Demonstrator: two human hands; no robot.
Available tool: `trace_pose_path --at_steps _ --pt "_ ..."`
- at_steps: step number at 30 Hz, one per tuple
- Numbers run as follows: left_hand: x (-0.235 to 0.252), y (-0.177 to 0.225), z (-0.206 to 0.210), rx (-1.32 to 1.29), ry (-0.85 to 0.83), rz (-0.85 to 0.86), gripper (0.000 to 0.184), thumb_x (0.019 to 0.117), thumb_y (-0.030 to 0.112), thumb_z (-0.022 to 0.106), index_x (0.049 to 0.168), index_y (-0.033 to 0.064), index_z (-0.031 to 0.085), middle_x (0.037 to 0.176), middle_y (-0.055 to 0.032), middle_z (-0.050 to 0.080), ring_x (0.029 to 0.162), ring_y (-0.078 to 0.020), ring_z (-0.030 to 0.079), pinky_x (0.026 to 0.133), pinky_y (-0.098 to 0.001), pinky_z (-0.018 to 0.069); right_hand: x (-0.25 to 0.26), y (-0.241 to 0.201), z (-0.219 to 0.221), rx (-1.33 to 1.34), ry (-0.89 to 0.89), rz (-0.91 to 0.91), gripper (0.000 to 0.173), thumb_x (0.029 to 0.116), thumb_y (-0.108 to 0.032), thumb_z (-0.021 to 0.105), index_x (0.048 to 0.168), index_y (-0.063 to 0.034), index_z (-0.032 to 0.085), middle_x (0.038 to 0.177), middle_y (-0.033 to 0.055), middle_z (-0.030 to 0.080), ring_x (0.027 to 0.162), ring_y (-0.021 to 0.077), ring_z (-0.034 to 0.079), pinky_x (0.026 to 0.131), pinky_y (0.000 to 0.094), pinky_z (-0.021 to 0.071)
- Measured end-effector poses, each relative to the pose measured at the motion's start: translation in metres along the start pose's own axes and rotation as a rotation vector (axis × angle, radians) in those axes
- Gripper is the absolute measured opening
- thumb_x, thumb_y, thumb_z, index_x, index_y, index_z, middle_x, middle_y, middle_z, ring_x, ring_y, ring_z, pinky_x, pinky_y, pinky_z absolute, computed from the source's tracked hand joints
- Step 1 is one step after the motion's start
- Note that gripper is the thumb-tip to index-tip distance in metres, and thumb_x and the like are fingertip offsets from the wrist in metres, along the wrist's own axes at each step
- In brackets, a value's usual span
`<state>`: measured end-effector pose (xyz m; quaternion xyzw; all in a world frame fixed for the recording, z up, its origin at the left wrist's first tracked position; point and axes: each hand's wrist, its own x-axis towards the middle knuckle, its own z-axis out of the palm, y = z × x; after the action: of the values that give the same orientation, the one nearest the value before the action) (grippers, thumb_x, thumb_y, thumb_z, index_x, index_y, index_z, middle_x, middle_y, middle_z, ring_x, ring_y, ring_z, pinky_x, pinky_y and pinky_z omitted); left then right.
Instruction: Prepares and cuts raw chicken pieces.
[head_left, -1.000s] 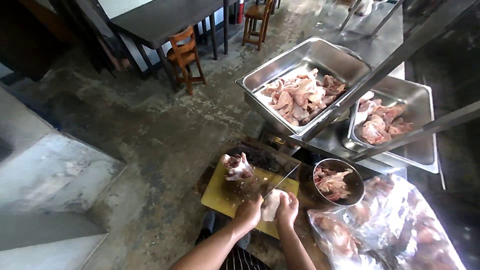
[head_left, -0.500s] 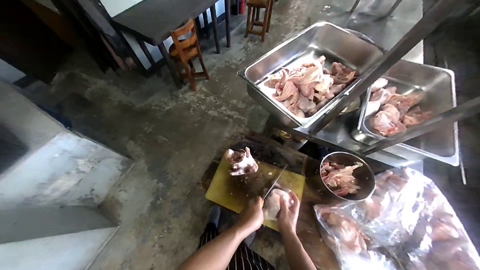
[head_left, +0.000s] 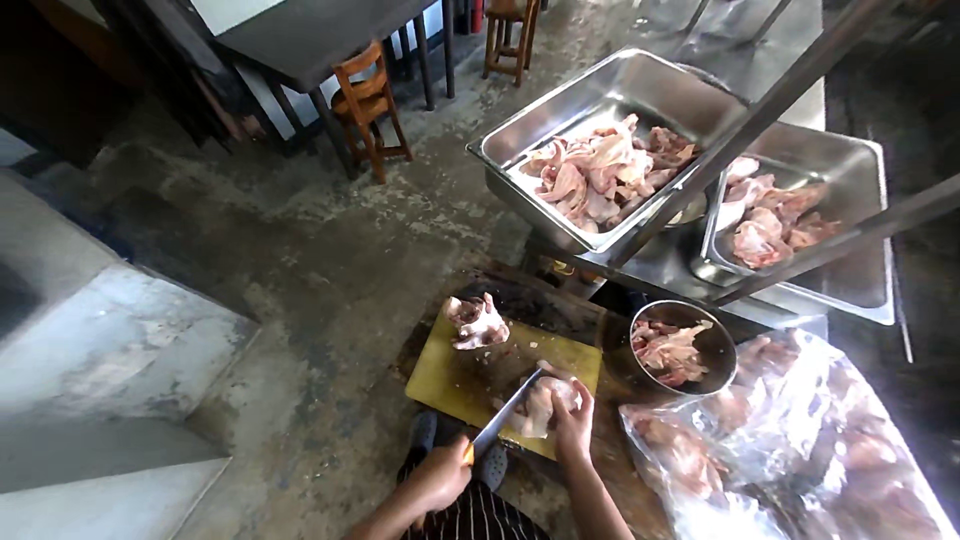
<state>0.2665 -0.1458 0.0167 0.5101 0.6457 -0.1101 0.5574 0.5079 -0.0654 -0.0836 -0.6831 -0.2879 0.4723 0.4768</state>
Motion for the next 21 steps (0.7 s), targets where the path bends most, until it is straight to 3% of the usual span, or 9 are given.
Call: trace_pose_path --at_steps 2,3,7,11,14,16,18,21 --pt "-0.015 -0.009 -0.011 -0.011 -0.092 -0.052 0.041 0.1046 0.028 0.051 0.143 0.0151 0.044 0.098 -0.0191 0.064 0.072 -0.0325 0.065 0.063 -0.0513 0.0551 0.001 0.000 0.000 -0.039 -0.015 0.012 0.064 0.0949 -0.013 0.073 0.151 -0.0146 0.041 0.113 0.0191 0.065 0.068 0.0227 0.063 0.059 0.0414 0.0558" --pt "-0.018 -0.008 -0.016 -0.012 -0.120 -0.073 0.041 0.1046 0.027 0.050 0.143 0.0158 0.043 0.094 -0.0178 0.063 0.067 -0.0305 0.063 0.060 -0.0488 0.0546 0.002 -0.001 0.001 -0.053 -0.030 0.013 0.066 0.0944 -0.012 0.073 0.152 -0.0147 0.040 0.115 0.0199 0.064 0.069 0.0239 0.063 0.060 0.0428 0.0560" --pt "0.003 0.006 -0.014 -0.045 -0.163 -0.077 0.042 0.1041 0.026 0.053 0.143 0.0142 0.044 0.092 -0.0154 0.062 0.066 -0.0271 0.063 0.060 -0.0456 0.0554 0.009 0.000 -0.003 -0.091 -0.043 0.003 0.074 0.0924 -0.009 0.074 0.155 -0.0150 0.034 0.126 0.0227 0.062 0.088 0.0304 0.068 0.072 0.0495 0.0595" --pt "0.028 0.016 -0.003 -0.071 -0.156 -0.049 0.040 0.1008 0.025 0.055 0.138 0.0125 0.048 0.090 -0.0149 0.062 0.065 -0.0266 0.062 0.058 -0.0457 0.0553 0.026 0.003 -0.018 -0.103 -0.086 -0.033 0.077 0.0925 -0.008 0.073 0.156 -0.0153 0.030 0.123 0.0225 0.064 0.090 0.0308 0.069 0.072 0.0497 0.0602" --pt "0.021 0.018 -0.017 -0.087 -0.158 -0.042 0.041 0.1009 0.027 0.056 0.139 0.0137 0.048 0.088 -0.0133 0.062 0.063 -0.0246 0.062 0.058 -0.0435 0.0548 0.034 -0.003 -0.027 -0.072 -0.174 -0.026 0.074 0.0936 -0.004 0.069 0.155 -0.0158 0.030 0.127 0.0205 0.062 0.094 0.0278 0.069 0.075 0.0461 0.0602" --pt "0.004 0.013 -0.033 -0.144 -0.145 -0.041 0.042 0.1030 0.029 0.055 0.142 0.0159 0.046 0.085 -0.0106 0.061 0.061 -0.0216 0.060 0.057 -0.0398 0.0542 0.043 -0.011 -0.034 -0.073 -0.282 0.009 0.069 0.0959 -0.006 0.066 0.155 -0.0175 0.032 0.133 0.0179 0.061 0.101 0.0270 0.069 0.079 0.0460 0.0611" --pt "-0.013 -0.001 -0.045 -0.183 -0.108 -0.056 0.043 0.1049 0.032 0.054 0.145 0.0182 0.044 0.085 -0.0101 0.060 0.060 -0.0205 0.059 0.056 -0.0382 0.0531 0.054 -0.022 -0.036 -0.128 -0.489 0.013 0.061 0.0968 -0.008 0.066 0.152 -0.0185 0.042 0.138 0.0142 0.061 0.112 0.0266 0.068 0.088 0.0470 0.0610" --pt "-0.031 -0.024 -0.055 -0.099 0.010 -0.100 0.042 0.1029 0.026 0.055 0.143 0.0145 0.049 0.103 -0.0198 0.065 0.076 -0.0329 0.066 0.067 -0.0519 0.0562 0.067 -0.058 -0.021 -0.399 -0.849 -0.013 0.061 0.0935 -0.018 0.073 0.149 -0.0278 0.051 0.143 0.0045 0.060 0.125 0.0215 0.062 0.101 0.0474 0.0562"
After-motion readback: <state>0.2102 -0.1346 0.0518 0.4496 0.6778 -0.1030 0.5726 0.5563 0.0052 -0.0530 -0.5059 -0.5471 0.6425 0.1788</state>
